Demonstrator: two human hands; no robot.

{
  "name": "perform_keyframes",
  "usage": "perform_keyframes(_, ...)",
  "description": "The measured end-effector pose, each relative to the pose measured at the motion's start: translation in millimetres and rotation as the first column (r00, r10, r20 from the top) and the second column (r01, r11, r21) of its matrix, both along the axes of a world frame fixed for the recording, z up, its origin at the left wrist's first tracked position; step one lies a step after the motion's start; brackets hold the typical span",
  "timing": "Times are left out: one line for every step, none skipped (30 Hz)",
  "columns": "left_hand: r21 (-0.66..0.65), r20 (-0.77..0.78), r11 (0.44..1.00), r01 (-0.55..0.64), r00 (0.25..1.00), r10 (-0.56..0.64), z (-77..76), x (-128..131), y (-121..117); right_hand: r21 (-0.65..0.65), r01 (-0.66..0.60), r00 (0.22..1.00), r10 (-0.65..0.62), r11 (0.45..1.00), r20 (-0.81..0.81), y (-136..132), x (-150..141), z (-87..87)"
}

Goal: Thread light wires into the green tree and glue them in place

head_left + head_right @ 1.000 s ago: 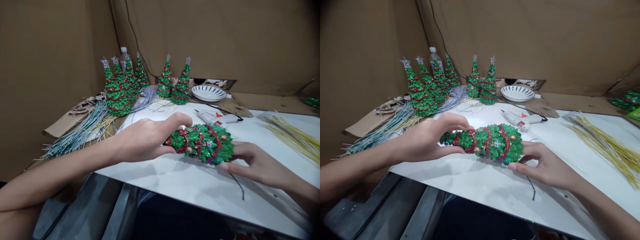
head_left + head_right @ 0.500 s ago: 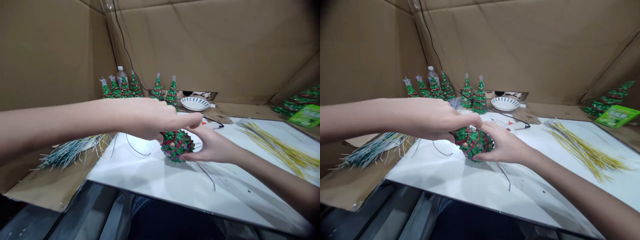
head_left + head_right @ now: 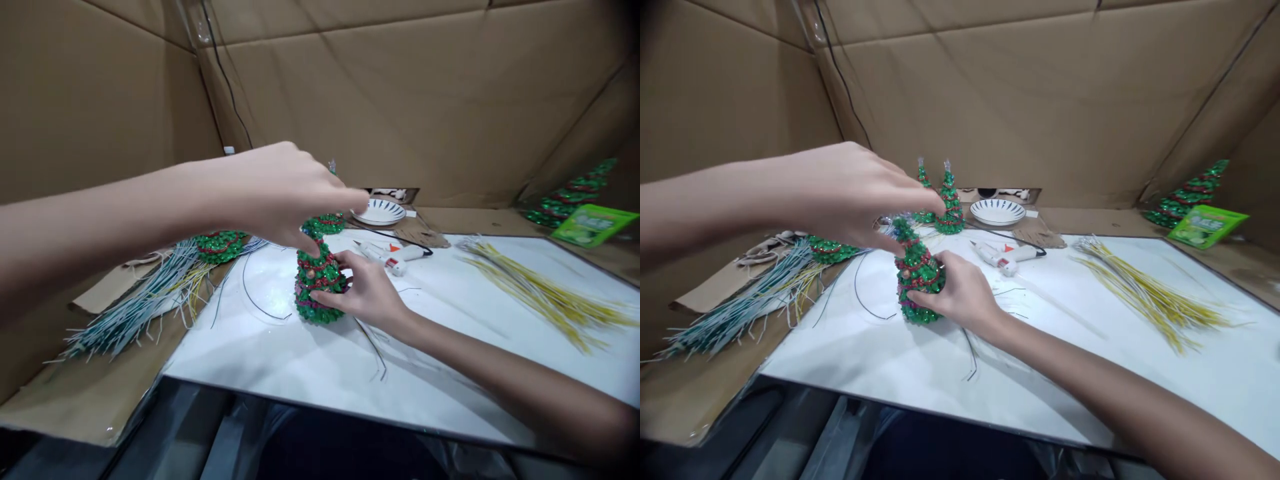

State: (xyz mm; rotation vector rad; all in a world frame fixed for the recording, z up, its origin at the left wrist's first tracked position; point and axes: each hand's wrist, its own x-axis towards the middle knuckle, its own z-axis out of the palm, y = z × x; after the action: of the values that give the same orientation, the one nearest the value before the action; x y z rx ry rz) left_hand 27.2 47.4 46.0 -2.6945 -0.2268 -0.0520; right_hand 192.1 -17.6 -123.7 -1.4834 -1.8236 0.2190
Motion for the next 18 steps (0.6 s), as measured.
perform_keyframes(-0.035, 0.076, 0.999, -0.029, 0.997, 0.032, -0.9, -4, 6, -0.017, 0.006, 1.000, -0.006, 1.000, -0.014, -1, -1, -1.9)
perform_keyframes(-0.075, 0.138, 0.996, -0.055, 0.988, 0.065, -2.9, -7, 12, -0.031, 0.013, 1.000, -0.014, 0.999, -0.020, -1, -2, -3.5)
perform_keyframes(-0.125, 0.165, 0.989, -0.074, 0.982, 0.095, -6.0, -10, 18, -0.041, 0.023, 1.000, -0.024, 0.999, -0.019, -2, -4, -4.7)
perform_keyframes(-0.181, 0.172, 0.979, -0.089, 0.978, 0.121, -9.8, -12, 23, -0.045, 0.034, 0.999, -0.035, 0.998, -0.014, -3, -5, -5.6)
perform_keyframes(-0.236, 0.165, 0.967, -0.094, 0.977, 0.135, -13.9, -14, 26, -0.044, 0.045, 0.999, -0.045, 0.998, -0.007, -4, -7, -6.2)
perform_keyframes(-0.286, 0.151, 0.954, -0.090, 0.979, 0.138, -18.0, -14, 29, -0.042, 0.055, 0.998, -0.055, 0.998, -0.004, -5, -8, -6.3)
perform_keyframes(-0.329, 0.142, 0.941, -0.081, 0.981, 0.134, -21.6, -15, 30, -0.046, 0.058, 0.998, -0.058, 0.997, -0.004, -6, -10, -5.8)
perform_keyframes(-0.366, 0.142, 0.928, -0.069, 0.981, 0.129, -24.5, -14, 31, -0.054, 0.053, 0.999, -0.053, 0.997, -0.006, -8, -10, -4.6)
perform_keyframes(-0.396, 0.150, 0.916, -0.057, 0.981, 0.125, -26.7, -14, 30, -0.069, 0.036, 0.999, -0.036, 0.997, -0.012, -9, -9, -2.5)
perform_keyframes(-0.424, 0.163, 0.905, -0.046, 0.979, 0.126, -28.0, -13, 30, -0.087, 0.012, 1.000, -0.014, 0.996, -0.023, -10, -6, 0.5)
perform_keyframes(-0.451, 0.176, 0.892, -0.036, 0.976, 0.129, -28.8, -13, 29, -0.106, -0.009, 0.999, 0.005, 0.994, -0.041, -11, -1, 4.4)
perform_keyframes(-0.481, 0.184, 0.876, -0.029, 0.974, 0.134, -29.1, -13, 29, -0.128, -0.028, 0.998, 0.020, 0.991, -0.060, -11, 7, 9.0)
perform_keyframes(-0.514, 0.187, 0.858, -0.023, 0.973, 0.138, -29.3, -13, 29, -0.148, -0.034, 0.997, 0.023, 0.988, -0.074, -11, 18, 13.9)
perform_keyframes(-0.546, 0.189, 0.837, -0.016, 0.972, 0.142, -29.4, -13, 29, -0.168, -0.020, 0.997, 0.008, 0.986, -0.075, -10, 33, 18.7)
perform_keyframes(-0.575, 0.193, 0.818, -0.010, 0.970, 0.147, -29.5, -13, 30, -0.192, -0.004, 0.999, -0.006, 0.981, -0.049, -8, 50, 22.7)
perform_keyframes(-0.596, 0.200, 0.803, -0.005, 0.968, 0.154, -29.7, -13, 31, -0.196, 0.042, 0.999, -0.038, 0.980, 0.024, -4, 68, 25.6)
perform_keyframes(-0.610, 0.207, 0.792, -0.003, 0.964, 0.164, -29.9, -14, 33, -0.202, 0.114, 0.986, -0.086, 0.973, 0.141, 0, 88, 27.0)
perform_keyframes(-0.619, 0.214, 0.786, -0.005, 0.961, 0.174, -29.9, -14, 34, -0.203, 0.185, 0.954, -0.125, 0.962, 0.274, 5, 109, 26.8)
